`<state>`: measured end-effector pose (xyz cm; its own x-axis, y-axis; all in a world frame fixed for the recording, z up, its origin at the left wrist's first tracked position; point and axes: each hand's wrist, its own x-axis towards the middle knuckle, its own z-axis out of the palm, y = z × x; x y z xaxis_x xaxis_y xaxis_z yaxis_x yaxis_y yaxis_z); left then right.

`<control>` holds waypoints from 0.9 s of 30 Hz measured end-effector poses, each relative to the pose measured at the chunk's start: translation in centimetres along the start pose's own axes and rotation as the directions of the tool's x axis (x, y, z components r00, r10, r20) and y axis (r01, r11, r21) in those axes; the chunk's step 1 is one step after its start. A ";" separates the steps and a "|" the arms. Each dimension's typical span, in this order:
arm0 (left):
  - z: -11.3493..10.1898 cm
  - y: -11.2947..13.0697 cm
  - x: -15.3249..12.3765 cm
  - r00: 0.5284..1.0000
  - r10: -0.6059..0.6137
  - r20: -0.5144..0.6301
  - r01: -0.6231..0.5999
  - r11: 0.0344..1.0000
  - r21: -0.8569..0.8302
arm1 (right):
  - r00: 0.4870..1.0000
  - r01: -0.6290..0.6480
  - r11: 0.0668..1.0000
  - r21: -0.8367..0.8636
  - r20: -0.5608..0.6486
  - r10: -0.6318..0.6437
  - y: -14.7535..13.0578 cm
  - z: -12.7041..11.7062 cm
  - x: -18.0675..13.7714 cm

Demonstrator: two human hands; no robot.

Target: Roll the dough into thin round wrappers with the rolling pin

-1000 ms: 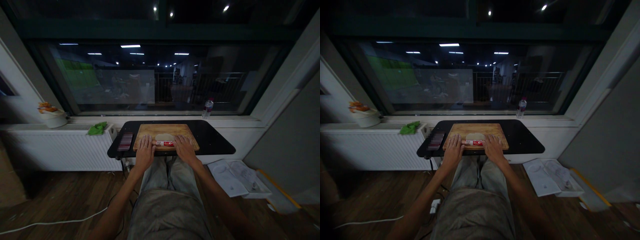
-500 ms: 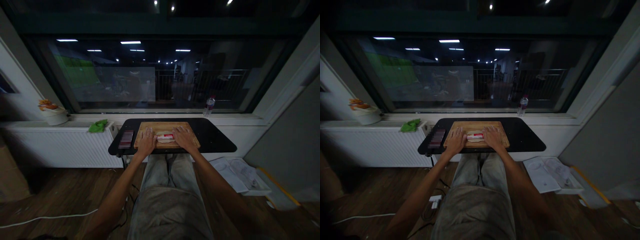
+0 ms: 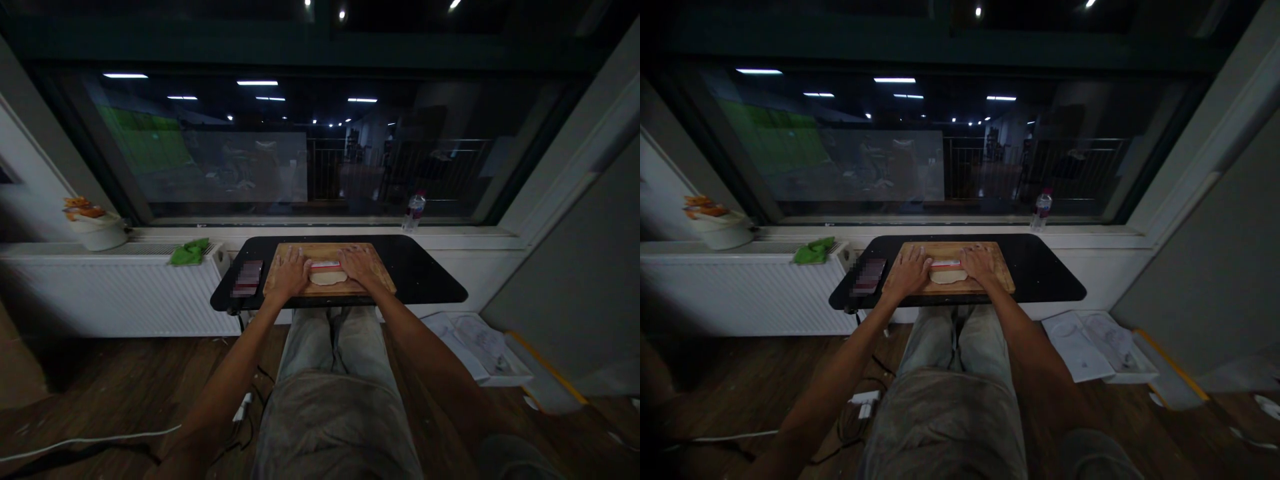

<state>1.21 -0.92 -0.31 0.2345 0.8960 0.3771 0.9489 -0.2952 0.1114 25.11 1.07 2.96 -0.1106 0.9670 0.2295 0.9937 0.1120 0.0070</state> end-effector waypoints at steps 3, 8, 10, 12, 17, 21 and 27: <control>-0.1 0.0 0.4 1.000 0.000 -0.002 0.000 1.000 -0.011 | 0.999 -0.014 1.000 -0.013 0.028 0.015 -0.1 -0.1 1.0; -0.4 0.1 1.0 1.000 -0.023 -0.007 0.022 0.999 -0.022 | 0.998 0.004 1.000 -0.015 0.063 -0.003 0.1 -0.2 2.8; -0.4 0.2 1.4 1.000 -0.030 -0.005 0.030 0.999 -0.019 | 0.999 0.025 1.000 -0.014 0.045 -0.024 0.2 -0.1 3.5; -0.4 0.1 1.8 1.000 -0.022 0.010 0.022 1.000 -0.015 | 0.999 0.041 0.999 -0.025 0.036 -0.040 0.4 0.0 4.0; -0.6 0.1 2.6 0.998 -0.056 0.035 0.056 0.998 0.002 | 0.997 0.076 0.997 -0.031 0.023 -0.075 0.6 0.4 5.0; -1.4 0.4 2.9 0.996 -0.068 0.061 0.066 0.997 0.025 | 0.999 0.041 0.999 -0.006 -0.015 -0.041 0.7 0.9 5.7; -2.3 0.5 3.9 0.993 -0.061 0.105 0.052 0.995 0.090 | 0.997 0.070 0.997 -0.024 -0.038 -0.071 0.5 0.9 5.8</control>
<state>2.13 1.65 3.36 0.1966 0.9422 0.2713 0.9749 -0.2172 0.0478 24.96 6.95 3.39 -0.1798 0.9472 0.2655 0.9837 0.1737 0.0464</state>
